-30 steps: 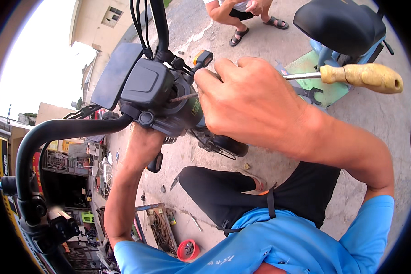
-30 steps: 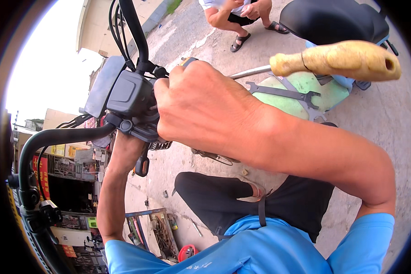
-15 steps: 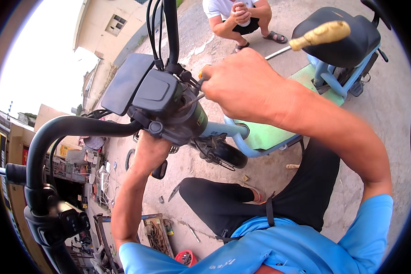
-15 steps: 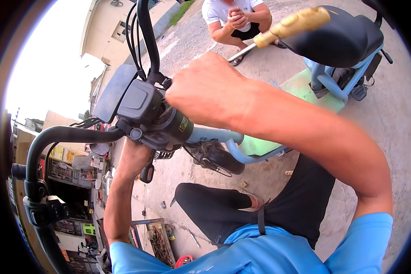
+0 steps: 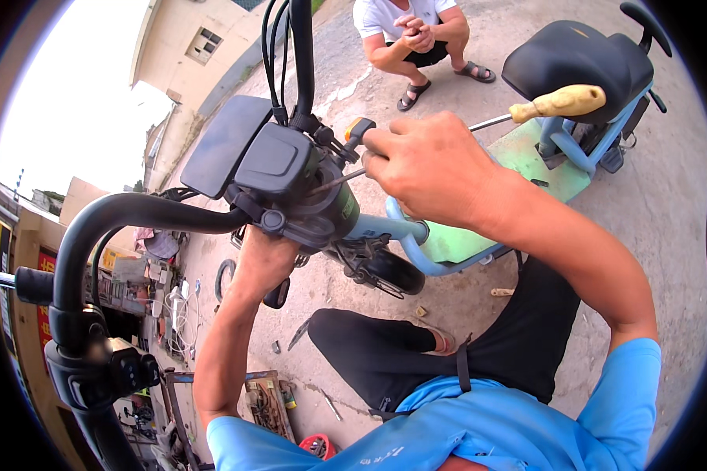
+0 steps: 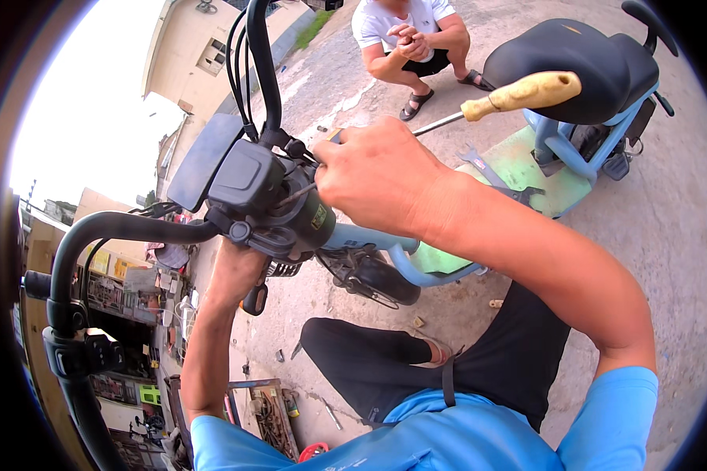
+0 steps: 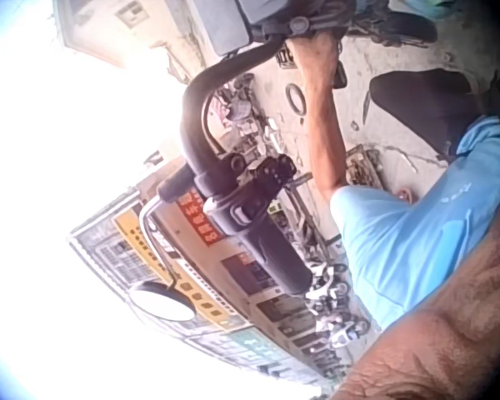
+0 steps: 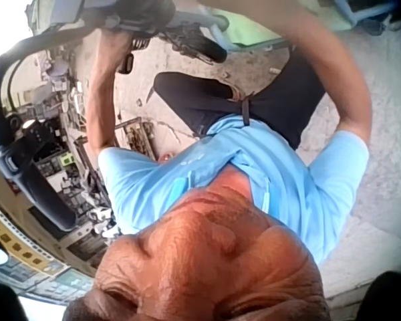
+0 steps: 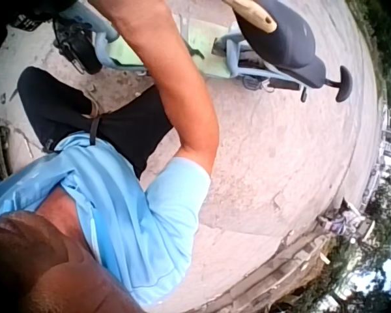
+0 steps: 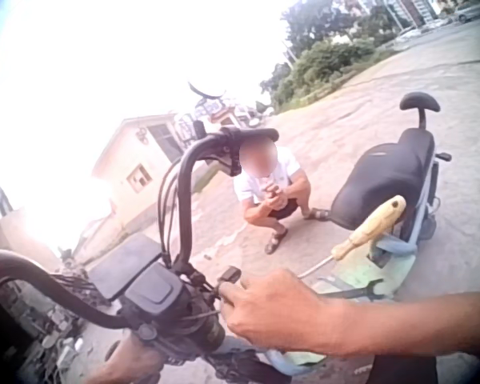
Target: The person uses a screwdriver to work on the handlebar assembly of a light blue electric scooter. They repeatedly insert the tool into the central housing and turn it while holding the handlebars steady. Another person is visible in the background observing the repair.
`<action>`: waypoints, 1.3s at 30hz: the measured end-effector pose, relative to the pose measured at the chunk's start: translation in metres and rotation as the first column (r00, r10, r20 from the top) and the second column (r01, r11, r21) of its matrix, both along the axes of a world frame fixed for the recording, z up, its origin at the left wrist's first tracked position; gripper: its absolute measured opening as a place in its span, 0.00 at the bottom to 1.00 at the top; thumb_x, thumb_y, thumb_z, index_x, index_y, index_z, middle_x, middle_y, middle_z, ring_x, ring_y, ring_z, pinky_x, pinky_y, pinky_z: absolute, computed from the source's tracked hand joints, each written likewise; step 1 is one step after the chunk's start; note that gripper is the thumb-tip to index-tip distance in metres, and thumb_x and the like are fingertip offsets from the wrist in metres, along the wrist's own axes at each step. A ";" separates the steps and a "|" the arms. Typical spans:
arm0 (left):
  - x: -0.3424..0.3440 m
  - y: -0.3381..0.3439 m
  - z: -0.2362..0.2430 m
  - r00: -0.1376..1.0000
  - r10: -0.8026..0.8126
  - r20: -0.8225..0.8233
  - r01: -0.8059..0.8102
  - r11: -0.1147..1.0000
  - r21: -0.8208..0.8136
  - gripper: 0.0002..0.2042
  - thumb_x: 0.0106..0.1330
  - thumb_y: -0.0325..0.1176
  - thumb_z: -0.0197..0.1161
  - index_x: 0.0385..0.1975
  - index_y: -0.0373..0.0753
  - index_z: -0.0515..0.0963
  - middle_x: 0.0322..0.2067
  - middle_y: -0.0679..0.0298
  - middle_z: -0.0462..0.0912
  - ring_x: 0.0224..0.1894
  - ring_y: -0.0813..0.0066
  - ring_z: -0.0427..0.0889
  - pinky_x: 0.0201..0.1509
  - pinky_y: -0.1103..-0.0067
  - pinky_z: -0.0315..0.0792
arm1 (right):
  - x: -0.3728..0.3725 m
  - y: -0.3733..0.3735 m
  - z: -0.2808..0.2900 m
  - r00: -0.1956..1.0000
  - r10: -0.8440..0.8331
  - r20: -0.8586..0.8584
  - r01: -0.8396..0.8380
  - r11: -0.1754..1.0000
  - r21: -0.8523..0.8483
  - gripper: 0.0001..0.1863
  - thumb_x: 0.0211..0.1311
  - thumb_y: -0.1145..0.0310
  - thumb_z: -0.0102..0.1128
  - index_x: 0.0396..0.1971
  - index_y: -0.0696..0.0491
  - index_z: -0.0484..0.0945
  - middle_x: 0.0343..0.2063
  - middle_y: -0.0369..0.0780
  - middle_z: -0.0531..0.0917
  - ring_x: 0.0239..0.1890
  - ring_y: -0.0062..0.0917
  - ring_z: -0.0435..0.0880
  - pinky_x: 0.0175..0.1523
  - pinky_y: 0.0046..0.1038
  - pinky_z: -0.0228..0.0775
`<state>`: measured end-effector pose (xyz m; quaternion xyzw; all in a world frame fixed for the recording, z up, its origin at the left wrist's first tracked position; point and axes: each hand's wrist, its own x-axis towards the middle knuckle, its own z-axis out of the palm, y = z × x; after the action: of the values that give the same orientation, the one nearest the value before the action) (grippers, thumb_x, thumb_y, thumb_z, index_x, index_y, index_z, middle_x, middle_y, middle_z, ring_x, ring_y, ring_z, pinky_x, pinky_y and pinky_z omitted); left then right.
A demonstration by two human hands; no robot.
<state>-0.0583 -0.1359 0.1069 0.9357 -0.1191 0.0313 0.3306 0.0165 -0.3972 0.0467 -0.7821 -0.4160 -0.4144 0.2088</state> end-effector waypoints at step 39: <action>0.000 0.006 0.011 0.991 0.067 -0.114 -0.051 0.989 0.136 0.16 0.66 0.27 0.58 0.53 0.34 0.80 0.35 0.56 0.87 0.38 0.71 0.85 0.45 0.72 0.79 | 0.036 0.058 -0.015 0.992 0.075 0.104 -0.079 0.996 0.033 0.23 0.62 0.44 0.64 0.19 0.48 0.80 0.21 0.34 0.80 0.24 0.28 0.87 0.29 0.31 0.76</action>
<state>-0.0584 -0.1299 0.1182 0.9589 -0.0732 -0.0225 0.2731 0.0522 -0.3391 0.0316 -0.7390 -0.4482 -0.4534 0.2175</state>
